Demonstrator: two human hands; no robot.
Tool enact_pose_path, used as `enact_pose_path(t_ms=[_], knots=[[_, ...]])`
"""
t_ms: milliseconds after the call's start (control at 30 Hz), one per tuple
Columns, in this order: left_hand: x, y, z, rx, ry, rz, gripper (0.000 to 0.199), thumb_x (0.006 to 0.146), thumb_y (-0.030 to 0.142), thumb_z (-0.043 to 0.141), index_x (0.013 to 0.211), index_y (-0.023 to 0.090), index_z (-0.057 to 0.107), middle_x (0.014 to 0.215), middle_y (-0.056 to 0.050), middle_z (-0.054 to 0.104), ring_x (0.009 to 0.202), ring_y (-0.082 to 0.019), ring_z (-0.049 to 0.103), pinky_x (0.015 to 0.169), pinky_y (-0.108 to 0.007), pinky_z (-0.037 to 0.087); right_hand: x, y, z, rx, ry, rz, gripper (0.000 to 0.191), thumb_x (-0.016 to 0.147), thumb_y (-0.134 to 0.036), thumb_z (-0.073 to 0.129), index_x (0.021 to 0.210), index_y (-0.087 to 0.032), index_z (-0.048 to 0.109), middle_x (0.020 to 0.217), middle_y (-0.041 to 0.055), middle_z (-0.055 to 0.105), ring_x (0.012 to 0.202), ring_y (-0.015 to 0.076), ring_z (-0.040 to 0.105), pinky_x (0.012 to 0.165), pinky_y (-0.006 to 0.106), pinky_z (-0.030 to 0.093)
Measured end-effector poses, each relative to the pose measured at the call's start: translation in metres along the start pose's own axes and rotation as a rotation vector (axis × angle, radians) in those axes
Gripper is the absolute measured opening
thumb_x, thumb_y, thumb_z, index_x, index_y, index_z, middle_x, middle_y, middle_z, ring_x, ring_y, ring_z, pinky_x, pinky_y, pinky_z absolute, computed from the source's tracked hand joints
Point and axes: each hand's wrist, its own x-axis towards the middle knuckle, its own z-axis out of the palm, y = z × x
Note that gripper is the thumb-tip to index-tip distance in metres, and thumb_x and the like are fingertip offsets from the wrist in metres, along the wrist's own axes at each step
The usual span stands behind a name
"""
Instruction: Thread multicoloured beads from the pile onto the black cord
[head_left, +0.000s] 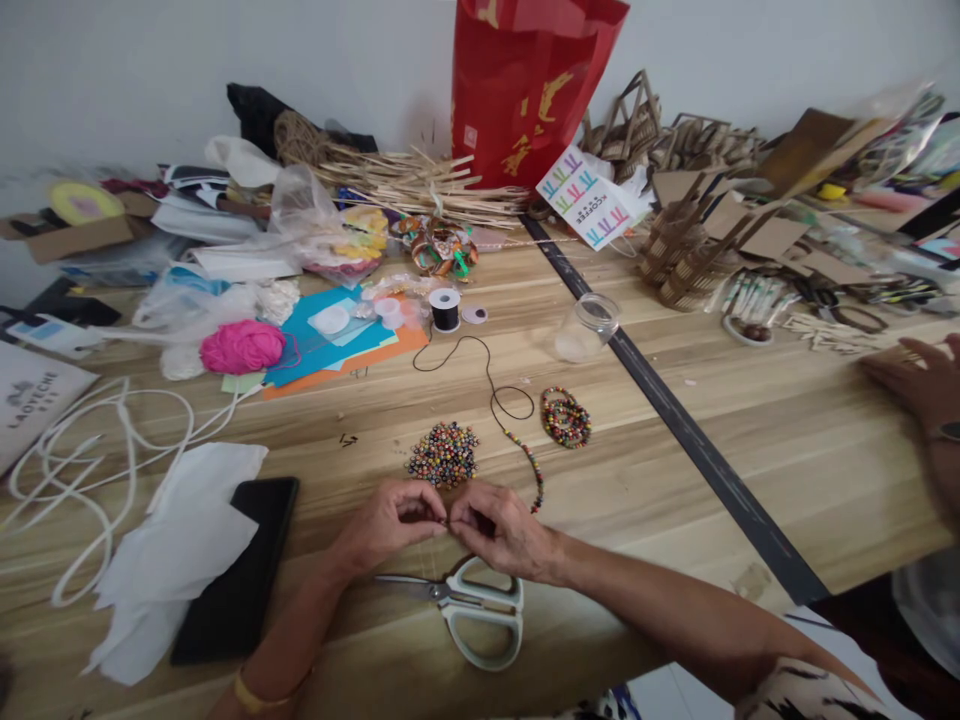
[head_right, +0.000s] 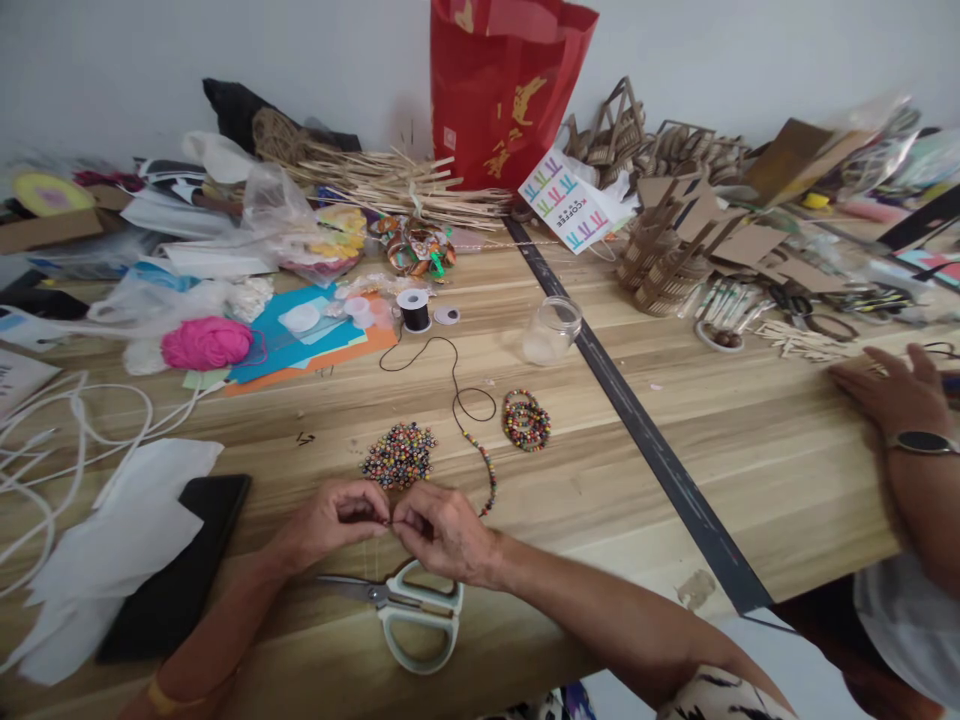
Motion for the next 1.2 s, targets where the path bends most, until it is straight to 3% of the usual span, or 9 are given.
enact_pose_path(t_ms=[1200], knots=[[-0.0009,-0.0003,-0.0023,0.011,-0.001,0.012,0.012,0.065,0.019,0.072,0.070,0.013,0.063,0.069,-0.001,0.065,0.066,-0.013,0.060,0.064,-0.024,0.047,0.0000,0.0012,0.0003,-0.033,-0.024,0.000,0.008,0.086,-0.016,0.051,0.078,-0.017,0.053,0.070,0.0008,0.053,0.063,0.0112,0.049,0.057,0.021,0.039]])
